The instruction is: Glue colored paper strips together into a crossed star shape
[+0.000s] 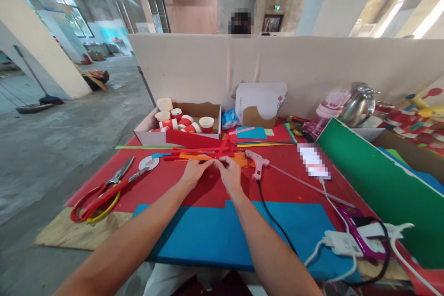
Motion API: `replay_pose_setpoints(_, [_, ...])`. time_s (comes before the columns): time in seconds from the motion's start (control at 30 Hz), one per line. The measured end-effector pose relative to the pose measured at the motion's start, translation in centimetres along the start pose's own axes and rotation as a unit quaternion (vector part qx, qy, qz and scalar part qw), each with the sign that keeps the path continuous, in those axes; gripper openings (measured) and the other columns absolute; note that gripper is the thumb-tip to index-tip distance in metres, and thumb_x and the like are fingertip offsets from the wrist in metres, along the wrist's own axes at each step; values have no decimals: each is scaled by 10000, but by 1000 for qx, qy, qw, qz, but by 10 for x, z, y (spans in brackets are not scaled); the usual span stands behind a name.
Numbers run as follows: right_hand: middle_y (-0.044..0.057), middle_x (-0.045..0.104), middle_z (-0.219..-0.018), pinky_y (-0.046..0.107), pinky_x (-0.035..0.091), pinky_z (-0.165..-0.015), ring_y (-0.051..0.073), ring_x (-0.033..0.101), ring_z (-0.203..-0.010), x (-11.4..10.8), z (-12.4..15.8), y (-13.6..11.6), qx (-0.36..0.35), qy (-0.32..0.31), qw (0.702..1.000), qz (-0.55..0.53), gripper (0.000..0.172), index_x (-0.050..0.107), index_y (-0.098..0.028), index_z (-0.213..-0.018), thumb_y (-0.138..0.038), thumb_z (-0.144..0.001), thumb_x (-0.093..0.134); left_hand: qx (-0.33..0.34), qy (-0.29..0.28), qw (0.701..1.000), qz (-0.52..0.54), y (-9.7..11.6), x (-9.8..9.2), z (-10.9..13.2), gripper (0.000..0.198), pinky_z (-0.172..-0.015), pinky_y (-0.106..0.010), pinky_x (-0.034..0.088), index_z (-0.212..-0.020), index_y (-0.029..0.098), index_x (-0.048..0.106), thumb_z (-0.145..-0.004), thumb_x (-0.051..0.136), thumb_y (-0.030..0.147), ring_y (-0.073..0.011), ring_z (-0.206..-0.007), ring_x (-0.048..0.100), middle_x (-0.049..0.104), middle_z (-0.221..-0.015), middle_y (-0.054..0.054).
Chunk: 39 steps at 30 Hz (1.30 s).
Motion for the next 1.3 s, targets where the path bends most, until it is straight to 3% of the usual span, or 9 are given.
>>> replay_pose_setpoints(0.4, [-8, 609, -637, 284, 469, -639, 152, 583, -616, 0, -2, 3, 5, 1, 1000, -25, 223, 600, -189, -668, -394, -618, 673, 18, 6, 1000, -22, 5, 0, -2, 104, -707, -269, 477, -634, 166, 668, -651, 635, 263, -166, -705, 612, 671, -684, -34])
replay_pose_setpoints(0.83, [-14, 627, -652, 285, 477, -665, 139, 574, -615, 2, -4, 6, 36, -54, 996, -65, 250, 610, -182, -675, -387, -570, 707, 39, 9, 999, -20, -10, -3, -9, 153, -680, -265, 477, -656, 158, 669, -641, 659, 310, -168, -692, 610, 669, -678, -41])
replay_pose_setpoints(1.17, [-8, 634, -639, 268, 448, -645, 142, 569, -627, -2, -4, 1, 5, -46, 999, -17, 233, 633, -172, -669, -387, -604, 694, -12, -5, 998, 68, 3, 0, -3, 172, -662, -279, 470, -638, 147, 670, -581, 697, 307, -166, -644, 599, 668, -650, -40])
replay_pose_setpoints(1.3, [-6, 636, -626, 259, 439, -594, 155, 585, -623, -4, -3, 3, 49, -22, 996, -69, 284, 627, -176, -679, -416, -563, 725, -35, 36, 995, 84, 5, -7, -5, 233, -581, -247, 422, -613, 136, 644, -587, 702, 359, -124, -557, 533, 608, -551, -7])
Point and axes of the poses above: each hand's wrist, its own z-axis away from the middle knuckle, its own x-axis out of the palm, y = z × x, the point moved 4 cm from there along -z, towards the middle knuckle
